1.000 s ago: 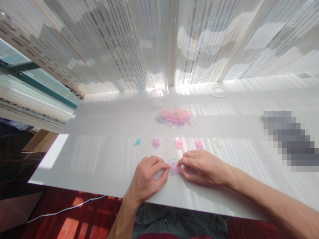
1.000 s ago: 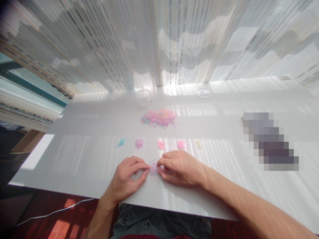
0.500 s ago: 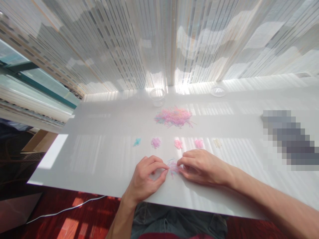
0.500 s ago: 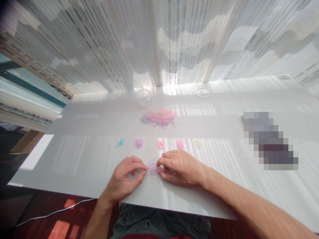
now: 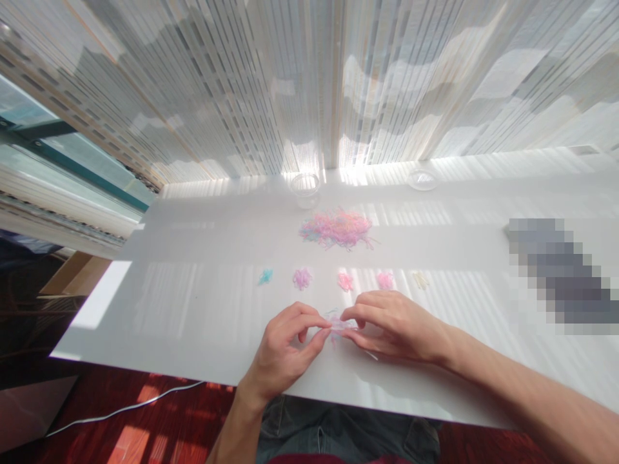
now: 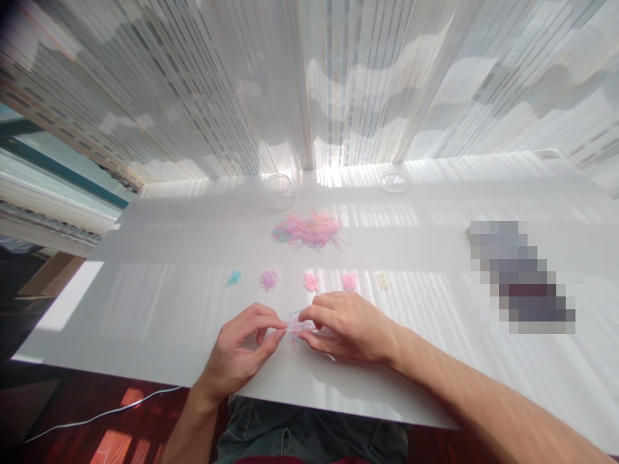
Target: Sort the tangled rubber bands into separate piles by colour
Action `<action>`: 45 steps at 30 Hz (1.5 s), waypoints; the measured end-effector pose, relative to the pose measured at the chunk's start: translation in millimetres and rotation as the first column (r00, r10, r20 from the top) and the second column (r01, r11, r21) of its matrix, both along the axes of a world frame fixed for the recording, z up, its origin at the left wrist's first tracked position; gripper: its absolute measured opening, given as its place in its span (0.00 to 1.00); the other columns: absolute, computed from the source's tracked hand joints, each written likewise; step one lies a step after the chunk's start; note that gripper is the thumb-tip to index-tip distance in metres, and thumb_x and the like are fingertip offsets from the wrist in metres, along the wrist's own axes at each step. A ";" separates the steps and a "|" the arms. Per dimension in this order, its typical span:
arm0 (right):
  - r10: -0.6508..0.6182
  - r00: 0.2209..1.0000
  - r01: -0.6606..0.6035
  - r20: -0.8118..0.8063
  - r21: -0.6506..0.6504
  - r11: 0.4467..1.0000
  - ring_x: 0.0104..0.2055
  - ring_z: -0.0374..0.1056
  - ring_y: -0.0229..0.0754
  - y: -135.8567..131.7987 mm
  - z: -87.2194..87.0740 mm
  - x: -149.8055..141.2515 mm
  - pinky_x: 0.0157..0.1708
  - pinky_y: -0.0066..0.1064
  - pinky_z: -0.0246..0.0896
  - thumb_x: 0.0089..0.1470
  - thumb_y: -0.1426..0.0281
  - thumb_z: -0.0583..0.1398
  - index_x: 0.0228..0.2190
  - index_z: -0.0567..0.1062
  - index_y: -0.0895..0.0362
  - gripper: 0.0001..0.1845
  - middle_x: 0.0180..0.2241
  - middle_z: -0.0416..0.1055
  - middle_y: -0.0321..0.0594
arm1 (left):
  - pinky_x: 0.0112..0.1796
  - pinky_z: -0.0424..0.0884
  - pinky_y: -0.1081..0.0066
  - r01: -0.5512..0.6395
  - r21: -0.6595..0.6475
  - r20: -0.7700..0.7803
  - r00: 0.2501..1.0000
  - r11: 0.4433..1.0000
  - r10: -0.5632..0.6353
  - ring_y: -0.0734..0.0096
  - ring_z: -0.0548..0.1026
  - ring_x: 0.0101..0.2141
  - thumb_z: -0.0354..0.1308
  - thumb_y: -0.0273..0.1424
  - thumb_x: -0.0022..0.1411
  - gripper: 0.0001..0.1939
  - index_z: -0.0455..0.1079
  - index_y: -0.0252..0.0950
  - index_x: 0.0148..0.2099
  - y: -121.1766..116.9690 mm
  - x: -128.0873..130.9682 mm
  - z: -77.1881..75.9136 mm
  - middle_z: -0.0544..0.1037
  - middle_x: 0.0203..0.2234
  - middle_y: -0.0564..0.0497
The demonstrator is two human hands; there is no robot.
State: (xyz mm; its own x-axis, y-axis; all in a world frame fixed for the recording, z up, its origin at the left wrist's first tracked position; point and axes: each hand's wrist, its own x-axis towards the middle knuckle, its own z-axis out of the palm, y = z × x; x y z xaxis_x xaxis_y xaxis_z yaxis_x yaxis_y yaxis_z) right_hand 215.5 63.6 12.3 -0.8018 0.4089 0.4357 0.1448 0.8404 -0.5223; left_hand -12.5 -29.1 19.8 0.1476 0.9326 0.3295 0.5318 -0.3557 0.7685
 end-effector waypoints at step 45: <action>-0.027 0.999 0.030 -0.033 0.067 0.997 0.26 0.68 0.36 -1.7 -1.1 -2.2 0.28 0.28 0.62 0.66 0.74 0.57 0.35 0.76 0.58 0.08 0.27 0.74 0.38 | 0.25 0.67 0.78 0.016 0.057 0.019 1.000 0.998 -0.018 0.79 0.68 0.25 0.64 0.22 0.67 0.07 0.78 0.37 0.45 3.6 2.0 -14.9 0.78 0.34 0.51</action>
State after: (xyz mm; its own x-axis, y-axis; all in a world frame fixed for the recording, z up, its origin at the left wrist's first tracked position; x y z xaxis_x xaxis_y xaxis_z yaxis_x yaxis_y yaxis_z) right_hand 213.3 61.9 11.2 -0.7754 0.4004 0.4882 0.1533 0.8695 -0.4695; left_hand -10.5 -25.5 4.8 0.1562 0.9098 0.3846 0.5103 -0.4077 0.7572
